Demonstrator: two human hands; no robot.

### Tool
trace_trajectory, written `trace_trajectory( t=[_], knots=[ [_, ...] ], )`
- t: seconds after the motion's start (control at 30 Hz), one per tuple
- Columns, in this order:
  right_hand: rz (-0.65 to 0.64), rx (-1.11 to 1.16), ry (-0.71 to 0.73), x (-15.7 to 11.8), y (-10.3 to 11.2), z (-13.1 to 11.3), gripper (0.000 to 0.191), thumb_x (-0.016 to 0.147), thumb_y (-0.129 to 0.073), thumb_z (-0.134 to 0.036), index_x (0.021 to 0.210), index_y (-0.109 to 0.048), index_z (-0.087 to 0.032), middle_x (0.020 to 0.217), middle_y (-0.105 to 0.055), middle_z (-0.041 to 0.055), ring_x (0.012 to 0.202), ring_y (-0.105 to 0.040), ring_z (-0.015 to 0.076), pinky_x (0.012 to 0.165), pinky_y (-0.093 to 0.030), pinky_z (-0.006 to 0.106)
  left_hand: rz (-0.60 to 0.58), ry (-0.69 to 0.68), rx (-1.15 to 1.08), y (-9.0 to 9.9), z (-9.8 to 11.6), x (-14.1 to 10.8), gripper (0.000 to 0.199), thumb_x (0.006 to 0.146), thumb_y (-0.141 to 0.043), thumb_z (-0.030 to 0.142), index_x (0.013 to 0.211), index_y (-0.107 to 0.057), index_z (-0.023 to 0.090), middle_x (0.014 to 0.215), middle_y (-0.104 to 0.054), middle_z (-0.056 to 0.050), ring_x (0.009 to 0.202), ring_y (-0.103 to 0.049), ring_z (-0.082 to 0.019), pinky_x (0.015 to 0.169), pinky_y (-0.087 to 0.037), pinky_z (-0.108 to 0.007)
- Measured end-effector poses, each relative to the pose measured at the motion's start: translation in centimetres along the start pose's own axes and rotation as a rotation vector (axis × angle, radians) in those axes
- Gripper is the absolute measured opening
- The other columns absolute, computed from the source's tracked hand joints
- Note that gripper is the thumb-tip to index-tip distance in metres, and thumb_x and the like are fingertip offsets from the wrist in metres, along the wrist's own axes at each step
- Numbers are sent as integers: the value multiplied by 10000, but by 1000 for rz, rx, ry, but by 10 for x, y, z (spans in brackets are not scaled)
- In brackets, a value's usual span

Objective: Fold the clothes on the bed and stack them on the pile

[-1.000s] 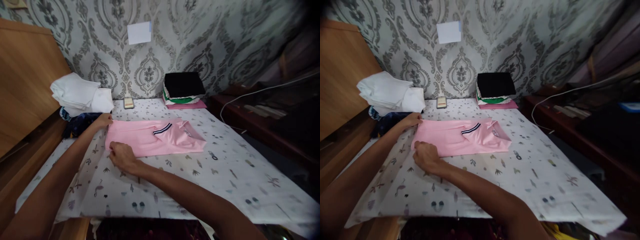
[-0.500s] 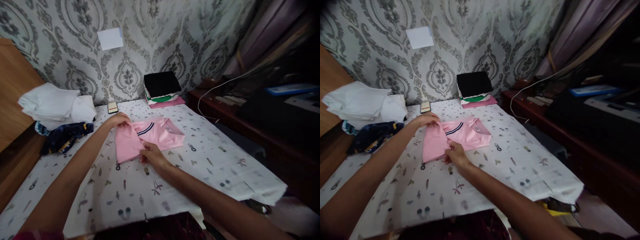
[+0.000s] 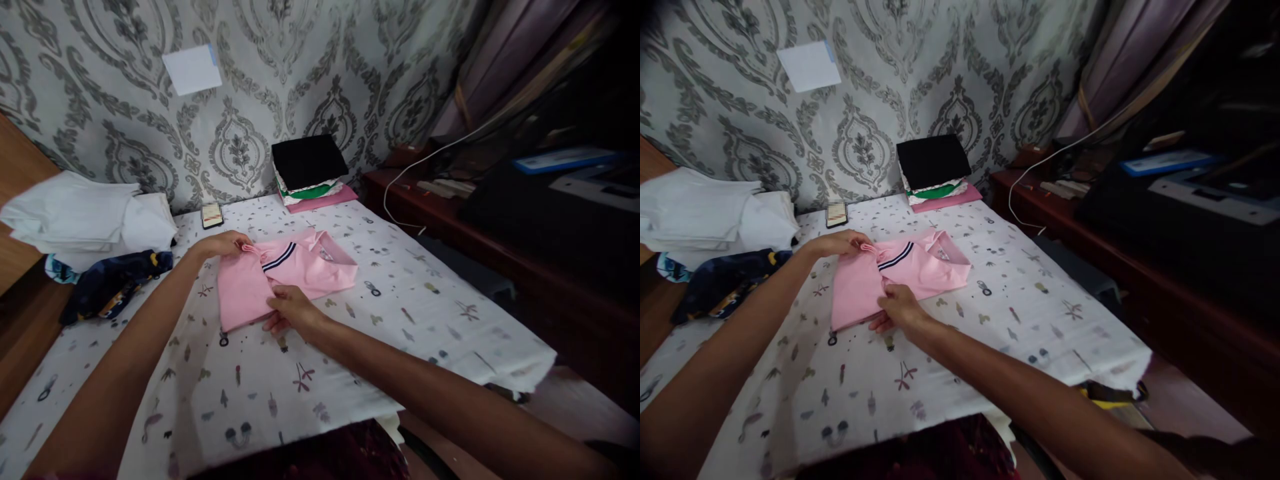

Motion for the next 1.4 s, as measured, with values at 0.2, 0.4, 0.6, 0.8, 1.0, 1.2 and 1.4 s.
trace_trajectory(
  t=[0.2, 0.4, 0.6, 0.8, 1.0, 1.2, 1.4],
  knots=[
    [7, 11, 2, -3, -1, -2, 188, 922, -416, -15, 924, -544, -153, 509, -579, -50, 426, -637, 121, 390, -481, 165, 115, -115, 240, 10, 8, 3, 303, 643, -628, 358, 853, -746, 175, 878, -694, -46, 829, -603, -212, 731, -460, -267],
    [30, 29, 42, -6, 1, -2, 525, 912, -425, -15, 1421, -477, -136, 668, -676, -8, 444, -646, 107, 411, -496, 171, 217, -145, 182, 13, 5, 6, 384, 768, -526, 528, 813, -663, 173, 780, -647, -21, 752, -560, -184, 701, -441, -268],
    [28, 6, 37, -5, 1, 0, 595, 873, -420, -18, 1455, -438, -142, 644, -647, -14, 474, -662, 124, 445, -507, 186, 293, -140, 265, 0, -2, 19, 323, 773, -494, 471, 786, -636, 180, 740, -616, -7, 719, -531, -179, 654, -401, -271],
    [45, -78, 34, -4, 6, 1, 454, 858, -508, -87, 1308, -492, -142, 711, -650, -2, 492, -664, 137, 466, -502, 212, 412, -105, 318, 8, -9, 10, 338, 844, -470, 486, 878, -639, 194, 816, -647, -21, 760, -546, -196, 710, -405, -298],
    [244, -996, 376, -23, 13, -41, 429, 932, -504, -218, 1356, -512, -151, 960, -717, 97, 735, -704, 213, 657, -517, 304, 454, -51, 315, 24, -33, -15, 341, 865, -437, 405, 1042, -633, 190, 775, -621, -13, 720, -545, -190, 668, -406, -291],
    [195, -1548, 739, 15, -35, -76, 333, 981, -437, -205, 1235, -640, -132, 1315, -619, 172, 1205, -598, 282, 970, -483, 387, 411, -61, 367, 23, -44, -19, 375, 828, -464, 333, 1123, -626, 168, 753, -606, -5, 660, -535, -174, 617, -402, -282],
    [137, -1614, 621, 83, -33, -63, 606, 994, -469, -415, 1463, -438, -31, 1599, -329, 240, 1501, -270, 337, 1191, -238, 532, 454, -80, 427, 28, -50, -18, 310, 859, -450, 392, 984, -666, 209, 913, -696, -51, 829, -600, -222, 782, -446, -332]
  ],
)
Point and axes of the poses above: each hand's wrist, its own x-axis towards the middle knuckle, its own y-axis out of the back of the hand, z = x × y, the point moved 7 cm from there along x, towards the middle knuckle
